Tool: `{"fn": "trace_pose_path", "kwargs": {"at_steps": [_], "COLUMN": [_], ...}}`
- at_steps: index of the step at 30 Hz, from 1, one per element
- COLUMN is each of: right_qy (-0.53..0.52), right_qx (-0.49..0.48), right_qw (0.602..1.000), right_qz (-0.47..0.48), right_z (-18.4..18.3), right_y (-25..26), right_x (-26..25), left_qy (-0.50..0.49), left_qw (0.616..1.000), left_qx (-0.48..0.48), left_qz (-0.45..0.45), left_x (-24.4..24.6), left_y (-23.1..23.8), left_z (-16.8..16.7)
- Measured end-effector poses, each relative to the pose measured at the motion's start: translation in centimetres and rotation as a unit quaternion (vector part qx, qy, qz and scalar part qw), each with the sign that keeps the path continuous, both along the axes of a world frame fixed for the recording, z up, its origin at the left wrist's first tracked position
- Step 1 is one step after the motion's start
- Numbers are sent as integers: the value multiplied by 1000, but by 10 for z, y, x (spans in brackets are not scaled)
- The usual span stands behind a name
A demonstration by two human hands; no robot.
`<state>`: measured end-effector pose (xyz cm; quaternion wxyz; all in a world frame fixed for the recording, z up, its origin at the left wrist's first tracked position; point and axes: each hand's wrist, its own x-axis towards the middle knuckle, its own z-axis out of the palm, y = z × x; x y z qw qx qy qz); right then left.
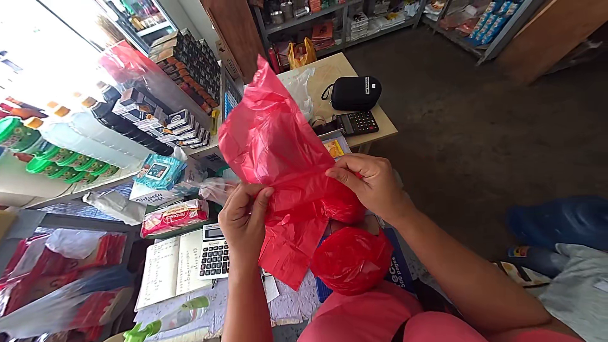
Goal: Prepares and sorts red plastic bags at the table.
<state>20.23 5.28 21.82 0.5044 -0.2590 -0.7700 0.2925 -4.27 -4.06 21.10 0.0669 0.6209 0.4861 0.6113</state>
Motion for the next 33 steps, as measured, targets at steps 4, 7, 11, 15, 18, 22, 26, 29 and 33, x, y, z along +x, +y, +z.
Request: {"fn": "trace_pose_path", "kwargs": {"at_steps": [4, 7, 11, 15, 18, 22, 26, 29, 33], "right_qy": [-13, -48, -82, 1, 92, 101, 62, 61, 179], "right_qx": [-23, -75, -67, -44, -73, -91, -104, -86, -98], "right_qw": [999, 995, 985, 986, 982, 977, 962, 955, 934], "right_qz": [32, 53, 138, 158, 149, 165, 244, 276, 293], "right_z": [-5, -15, -18, -14, -16, -29, -30, -13, -11], "right_y": [1, -1, -11, -15, -17, -21, -32, -35, -31], "right_x": [0, -2, -1, 6, 18, 32, 39, 47, 56], "left_qy": [110, 167, 127, 91, 77, 150, 147, 113, 108], "left_qw": [994, 984, 985, 994, 995, 989, 988, 989, 954], "left_qx": [26, 49, 56, 17, -22, 9, 37, -42, -170], "left_qz": [-2, -43, -99, -56, -54, 8, -40, -82, -223], "left_x": [-1, 4, 13, 11, 8, 5, 8, 9, 12], "left_y": [-4, -12, -6, 0, -4, -7, -1, 4, -4], "left_z": [8, 21, 21, 7, -1, -9, -1, -9, -18]}}
